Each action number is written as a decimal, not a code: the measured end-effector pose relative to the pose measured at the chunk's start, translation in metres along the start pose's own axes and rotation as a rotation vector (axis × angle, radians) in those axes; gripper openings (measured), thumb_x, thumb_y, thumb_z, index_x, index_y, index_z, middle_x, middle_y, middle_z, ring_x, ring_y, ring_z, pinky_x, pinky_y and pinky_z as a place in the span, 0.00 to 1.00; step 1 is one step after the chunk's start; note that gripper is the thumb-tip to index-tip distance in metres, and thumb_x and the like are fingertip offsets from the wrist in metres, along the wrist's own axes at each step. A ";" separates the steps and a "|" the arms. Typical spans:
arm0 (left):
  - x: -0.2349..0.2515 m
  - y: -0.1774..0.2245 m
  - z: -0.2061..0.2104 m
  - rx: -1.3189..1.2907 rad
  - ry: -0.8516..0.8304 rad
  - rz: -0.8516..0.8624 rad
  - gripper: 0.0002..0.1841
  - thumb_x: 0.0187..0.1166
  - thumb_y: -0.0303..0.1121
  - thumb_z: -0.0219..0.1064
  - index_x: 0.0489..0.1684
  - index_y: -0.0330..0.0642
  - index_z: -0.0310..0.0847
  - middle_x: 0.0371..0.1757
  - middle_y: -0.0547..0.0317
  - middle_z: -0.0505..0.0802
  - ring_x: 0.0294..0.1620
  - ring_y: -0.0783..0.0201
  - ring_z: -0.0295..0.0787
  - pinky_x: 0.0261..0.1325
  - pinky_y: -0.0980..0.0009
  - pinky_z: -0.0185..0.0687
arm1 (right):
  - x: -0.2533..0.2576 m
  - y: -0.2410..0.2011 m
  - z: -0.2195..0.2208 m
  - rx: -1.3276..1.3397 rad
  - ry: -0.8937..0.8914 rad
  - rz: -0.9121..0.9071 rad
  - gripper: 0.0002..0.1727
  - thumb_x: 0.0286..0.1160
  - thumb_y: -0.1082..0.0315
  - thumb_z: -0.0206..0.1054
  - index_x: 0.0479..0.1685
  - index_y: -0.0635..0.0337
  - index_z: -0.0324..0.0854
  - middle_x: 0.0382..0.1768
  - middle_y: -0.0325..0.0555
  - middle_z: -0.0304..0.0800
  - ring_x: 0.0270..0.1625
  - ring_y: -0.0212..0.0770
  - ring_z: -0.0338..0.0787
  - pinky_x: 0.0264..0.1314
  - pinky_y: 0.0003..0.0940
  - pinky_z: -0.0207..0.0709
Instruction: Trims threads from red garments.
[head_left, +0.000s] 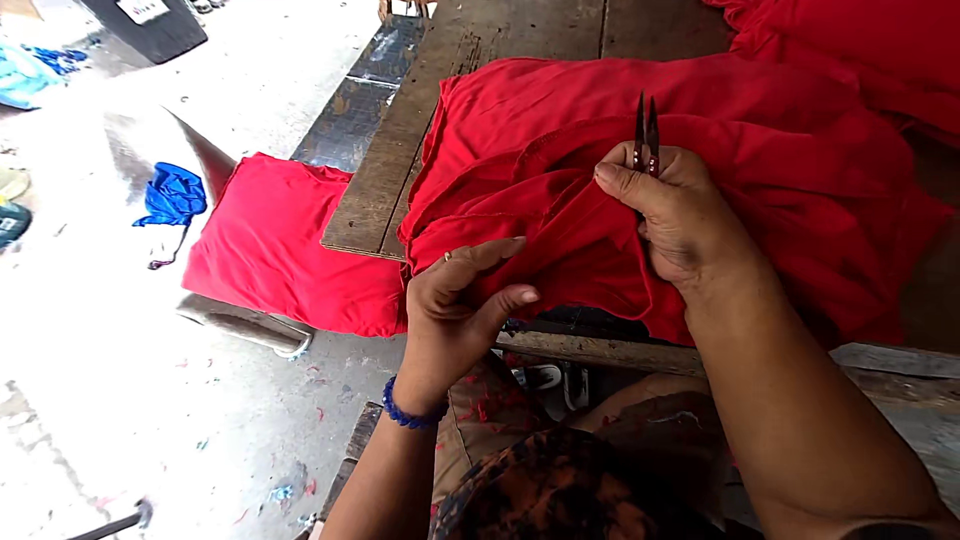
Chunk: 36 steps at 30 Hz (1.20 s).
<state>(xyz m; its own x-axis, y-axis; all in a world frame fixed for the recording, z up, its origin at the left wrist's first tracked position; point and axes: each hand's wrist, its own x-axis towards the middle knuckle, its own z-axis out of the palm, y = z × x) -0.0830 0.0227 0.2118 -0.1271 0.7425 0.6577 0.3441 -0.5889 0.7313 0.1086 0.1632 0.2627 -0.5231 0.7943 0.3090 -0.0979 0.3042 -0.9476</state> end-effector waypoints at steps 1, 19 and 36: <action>0.003 -0.002 0.003 0.095 -0.013 0.029 0.18 0.72 0.31 0.80 0.57 0.31 0.89 0.48 0.58 0.96 0.46 0.74 0.92 0.53 0.76 0.89 | 0.000 0.001 0.000 -0.001 -0.011 -0.005 0.14 0.85 0.73 0.59 0.29 0.47 0.77 0.20 0.23 0.76 0.24 0.17 0.76 0.28 0.11 0.69; -0.006 -0.001 -0.005 -0.251 0.134 -0.281 0.17 0.97 0.44 0.38 0.39 0.58 0.70 0.23 0.75 0.77 0.19 0.80 0.72 0.22 0.85 0.70 | 0.000 0.003 -0.002 0.050 -0.001 0.133 0.16 0.87 0.71 0.60 0.26 0.48 0.77 0.18 0.26 0.76 0.21 0.19 0.74 0.24 0.12 0.67; -0.016 0.006 -0.032 -0.040 -0.085 -0.179 0.11 0.66 0.17 0.76 0.45 0.34 0.91 0.36 0.65 0.94 0.24 0.80 0.83 0.29 0.85 0.82 | -0.002 0.003 -0.003 0.093 0.020 0.165 0.15 0.87 0.72 0.58 0.28 0.49 0.79 0.18 0.26 0.80 0.21 0.18 0.78 0.24 0.12 0.72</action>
<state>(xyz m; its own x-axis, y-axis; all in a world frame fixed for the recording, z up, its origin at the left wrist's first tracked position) -0.1093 -0.0025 0.2116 -0.1031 0.8598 0.5001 0.2858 -0.4559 0.8429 0.1117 0.1638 0.2597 -0.5220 0.8398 0.1490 -0.0906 0.1191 -0.9887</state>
